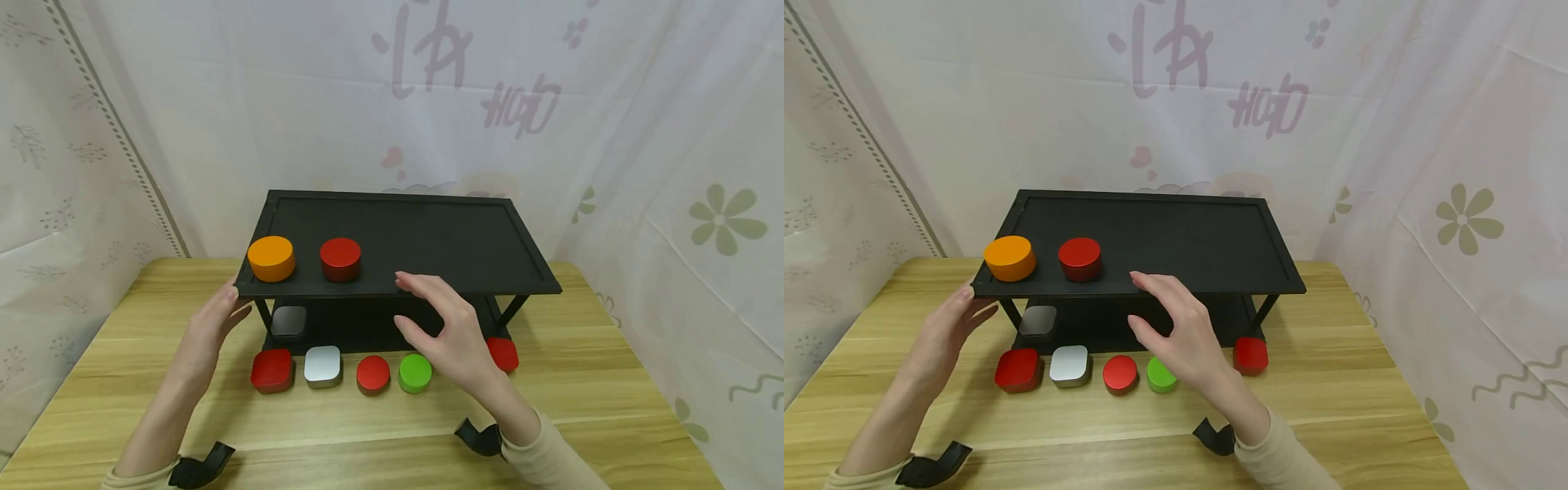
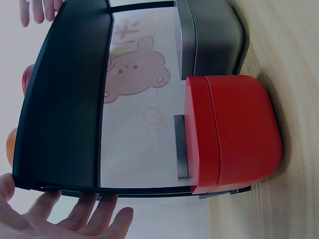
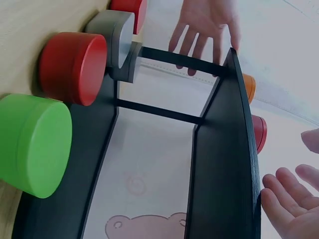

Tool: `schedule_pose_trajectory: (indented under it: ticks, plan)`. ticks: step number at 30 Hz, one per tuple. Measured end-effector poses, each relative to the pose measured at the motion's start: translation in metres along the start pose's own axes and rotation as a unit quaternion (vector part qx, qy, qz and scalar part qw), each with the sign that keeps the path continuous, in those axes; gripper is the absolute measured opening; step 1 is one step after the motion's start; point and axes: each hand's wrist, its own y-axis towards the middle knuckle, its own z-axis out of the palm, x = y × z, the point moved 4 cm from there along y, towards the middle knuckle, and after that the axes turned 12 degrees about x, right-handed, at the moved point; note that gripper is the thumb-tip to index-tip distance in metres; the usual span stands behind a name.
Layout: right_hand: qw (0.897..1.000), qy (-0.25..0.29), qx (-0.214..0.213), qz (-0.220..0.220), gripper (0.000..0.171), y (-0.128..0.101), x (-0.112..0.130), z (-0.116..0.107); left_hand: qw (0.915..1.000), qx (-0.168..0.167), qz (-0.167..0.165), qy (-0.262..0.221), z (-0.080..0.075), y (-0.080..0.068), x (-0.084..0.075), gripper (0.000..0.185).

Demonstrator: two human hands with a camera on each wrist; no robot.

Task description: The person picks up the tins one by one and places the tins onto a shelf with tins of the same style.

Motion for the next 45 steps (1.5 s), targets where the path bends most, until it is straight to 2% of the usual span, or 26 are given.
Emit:
schedule_pose_trajectory:
  ticks: [6,14,30,40,45]
  plan:
    - [1.000,0.009,-0.012,-0.024,0.051,-0.009,-0.002,-0.001,1.0000,0.000,0.002,-0.002,0.000,0.000,0.000,0.050]
    - [0.999,0.003,-0.001,-0.036,0.049,-0.020,-0.010,0.001,0.9998,0.004,0.020,-0.006,-0.001,0.000,0.000,0.050]
    - [1.000,-0.008,0.022,0.012,0.051,-0.043,-0.032,0.005,1.0000,0.001,0.008,-0.005,0.000,0.000,0.002,0.051]
    - [0.997,-0.028,0.045,0.057,0.056,-0.051,-0.047,0.009,0.9998,0.000,0.020,-0.008,0.000,0.000,0.000,0.050]
    - [0.996,-0.030,0.055,0.066,0.057,-0.053,-0.052,0.011,0.9997,0.000,0.024,-0.010,0.000,0.000,-0.001,0.050]
